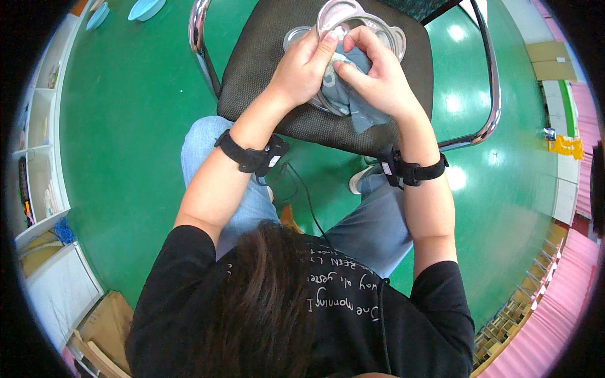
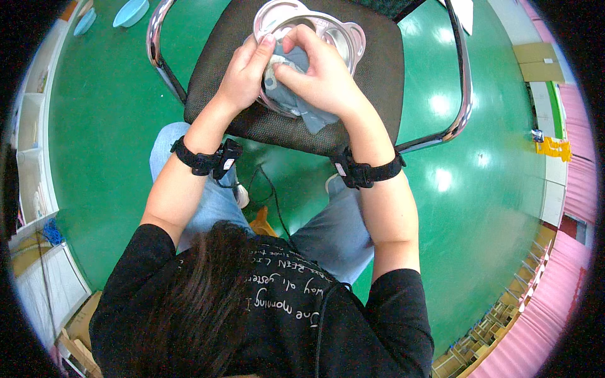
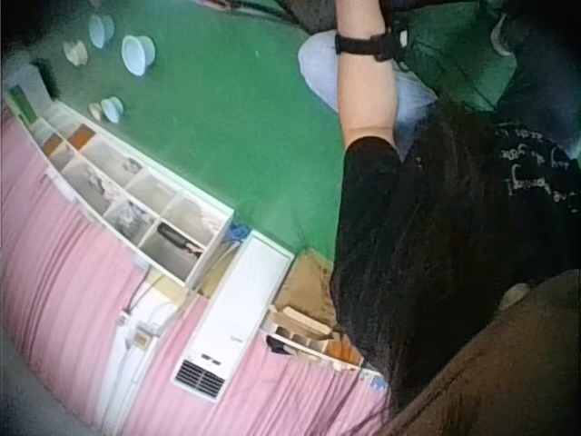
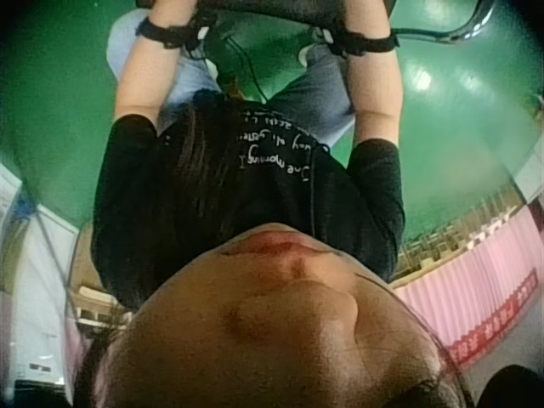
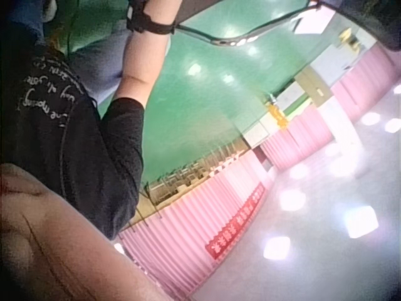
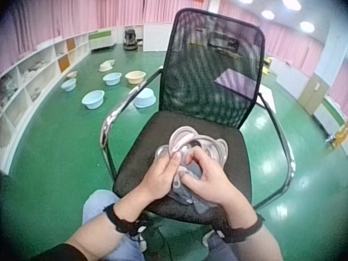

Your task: The person wipes a small metal bowl and a bear-shaped metal tray with a cloth while sitting, then walks to a counter to swap the bowl for the tray and continues wiping the tray.

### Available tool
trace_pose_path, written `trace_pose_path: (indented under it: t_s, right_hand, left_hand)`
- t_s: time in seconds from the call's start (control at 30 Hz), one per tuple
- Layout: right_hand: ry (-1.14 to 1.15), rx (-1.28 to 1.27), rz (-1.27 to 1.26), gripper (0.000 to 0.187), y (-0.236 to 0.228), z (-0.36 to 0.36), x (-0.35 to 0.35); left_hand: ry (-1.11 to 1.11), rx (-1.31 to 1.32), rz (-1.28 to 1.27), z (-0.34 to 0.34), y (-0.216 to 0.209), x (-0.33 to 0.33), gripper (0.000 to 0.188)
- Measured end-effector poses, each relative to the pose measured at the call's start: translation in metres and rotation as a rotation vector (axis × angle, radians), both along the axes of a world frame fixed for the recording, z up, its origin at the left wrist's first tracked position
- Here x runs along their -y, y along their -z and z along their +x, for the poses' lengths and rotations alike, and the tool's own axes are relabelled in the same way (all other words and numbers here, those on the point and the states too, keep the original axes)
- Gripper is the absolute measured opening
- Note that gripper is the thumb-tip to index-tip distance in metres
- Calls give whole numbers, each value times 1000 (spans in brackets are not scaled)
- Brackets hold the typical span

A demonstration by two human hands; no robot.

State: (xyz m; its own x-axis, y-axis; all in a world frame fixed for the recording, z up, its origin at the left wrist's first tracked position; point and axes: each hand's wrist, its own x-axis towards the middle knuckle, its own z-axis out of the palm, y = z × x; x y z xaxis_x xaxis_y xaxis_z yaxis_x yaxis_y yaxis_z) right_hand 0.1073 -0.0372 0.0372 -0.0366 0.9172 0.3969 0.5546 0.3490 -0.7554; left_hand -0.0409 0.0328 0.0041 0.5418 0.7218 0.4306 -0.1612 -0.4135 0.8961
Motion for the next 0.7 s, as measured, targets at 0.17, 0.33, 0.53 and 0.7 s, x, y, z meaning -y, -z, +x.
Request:
trace_pose_path:
  t_s: [0.17, 0.33, 0.53, 0.7]
  right_hand:
    - [-27, 57, -115, 27, -9, 10, 0]
    - [-138, -296, -314, 25, -24, 25, 11]
    - [327, -302, 15, 26, -25, 48, 12]
    - [540, -125, 3, 34, -4, 57, 4]
  left_hand:
    - [76, -13, -18, 1, 4, 0, 39]
    - [11, 69, 19, 4, 3, -3, 39]
    - [-17, 287, -312, -5, 11, -29, 44]
    - [-38, 266, -228, -8, 5, -29, 46]
